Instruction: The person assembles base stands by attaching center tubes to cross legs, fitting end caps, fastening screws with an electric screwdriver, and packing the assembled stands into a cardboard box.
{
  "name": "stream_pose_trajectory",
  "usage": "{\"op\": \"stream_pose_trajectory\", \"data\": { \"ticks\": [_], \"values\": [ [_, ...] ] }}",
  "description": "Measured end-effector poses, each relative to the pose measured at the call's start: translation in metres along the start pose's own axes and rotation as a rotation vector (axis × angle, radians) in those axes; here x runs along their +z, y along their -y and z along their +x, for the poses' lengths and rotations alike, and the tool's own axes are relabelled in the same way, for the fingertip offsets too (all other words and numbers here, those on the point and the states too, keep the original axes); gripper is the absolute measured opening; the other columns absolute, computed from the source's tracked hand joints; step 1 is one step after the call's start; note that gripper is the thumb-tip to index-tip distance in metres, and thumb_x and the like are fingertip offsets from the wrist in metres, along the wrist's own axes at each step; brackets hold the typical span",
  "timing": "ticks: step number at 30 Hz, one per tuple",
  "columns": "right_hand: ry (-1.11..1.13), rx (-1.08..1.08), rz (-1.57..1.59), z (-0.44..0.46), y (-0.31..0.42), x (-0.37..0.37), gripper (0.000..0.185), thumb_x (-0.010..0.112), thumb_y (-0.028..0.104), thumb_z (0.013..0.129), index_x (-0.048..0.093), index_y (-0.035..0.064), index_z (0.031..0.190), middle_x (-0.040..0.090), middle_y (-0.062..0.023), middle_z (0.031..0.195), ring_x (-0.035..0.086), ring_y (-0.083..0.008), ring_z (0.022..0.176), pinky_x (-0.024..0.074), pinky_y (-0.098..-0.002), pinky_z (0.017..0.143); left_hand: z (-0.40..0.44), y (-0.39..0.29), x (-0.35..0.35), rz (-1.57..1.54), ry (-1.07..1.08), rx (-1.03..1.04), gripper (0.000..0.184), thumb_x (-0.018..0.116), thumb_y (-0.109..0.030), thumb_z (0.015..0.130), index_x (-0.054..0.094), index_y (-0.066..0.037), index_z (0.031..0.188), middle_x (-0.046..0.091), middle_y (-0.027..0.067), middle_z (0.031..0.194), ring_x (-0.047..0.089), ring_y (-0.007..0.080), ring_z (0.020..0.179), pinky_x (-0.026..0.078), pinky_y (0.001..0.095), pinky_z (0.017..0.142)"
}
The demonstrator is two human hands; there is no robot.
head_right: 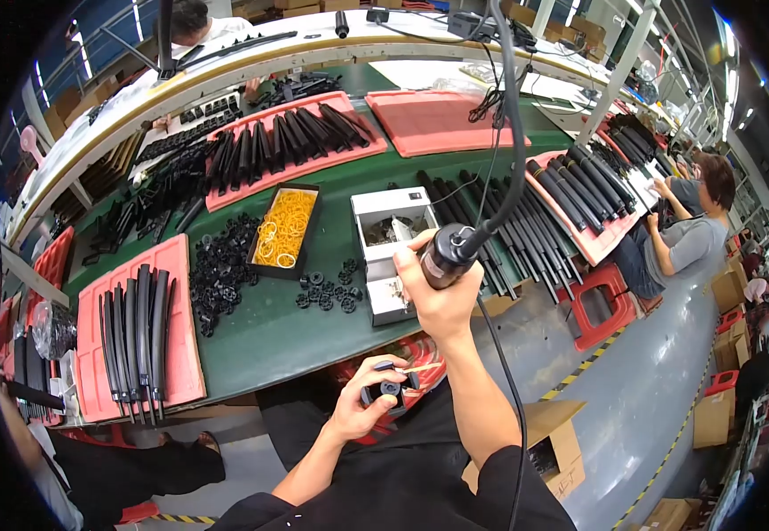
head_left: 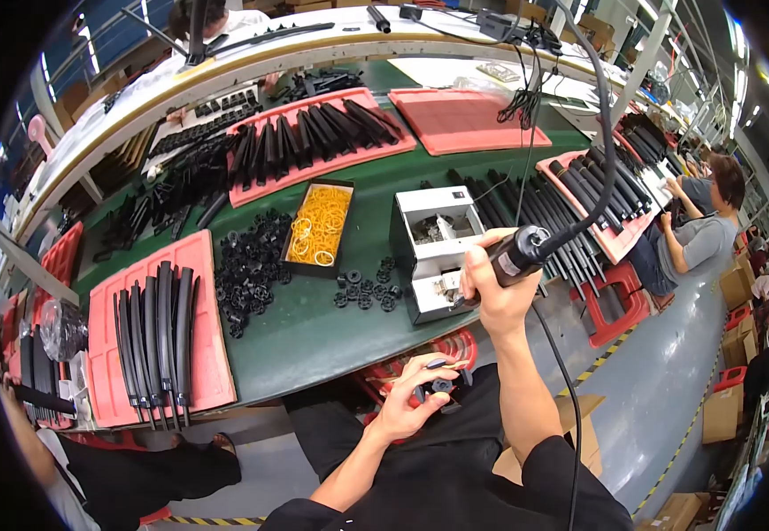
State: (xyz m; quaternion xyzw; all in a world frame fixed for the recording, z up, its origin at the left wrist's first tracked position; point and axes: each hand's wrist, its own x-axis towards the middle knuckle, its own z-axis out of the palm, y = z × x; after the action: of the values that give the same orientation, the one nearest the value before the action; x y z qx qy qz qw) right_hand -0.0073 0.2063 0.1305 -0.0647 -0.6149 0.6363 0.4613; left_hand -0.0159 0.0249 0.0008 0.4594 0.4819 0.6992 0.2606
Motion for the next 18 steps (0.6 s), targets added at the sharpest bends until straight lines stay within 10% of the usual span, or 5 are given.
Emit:
{"op": "stream_pose_trajectory", "data": {
  "ticks": [18],
  "values": [
    [-0.044,-0.053,0.049,0.012,0.014,0.004,0.014,0.063,0.005,0.094,0.054,0.0005,0.104,0.051,-0.0048,0.058,0.045,-0.0115,0.043,0.0419,-0.0259,0.042,0.004,0.005,0.002,-0.047,-0.002,-0.027,0.033,0.071,-0.015,0.092,0.070,-0.007,0.124,0.055,0.0146,0.144,0.051,0.0317,0.128,0.037,0.0450,0.111]
  ]
}}
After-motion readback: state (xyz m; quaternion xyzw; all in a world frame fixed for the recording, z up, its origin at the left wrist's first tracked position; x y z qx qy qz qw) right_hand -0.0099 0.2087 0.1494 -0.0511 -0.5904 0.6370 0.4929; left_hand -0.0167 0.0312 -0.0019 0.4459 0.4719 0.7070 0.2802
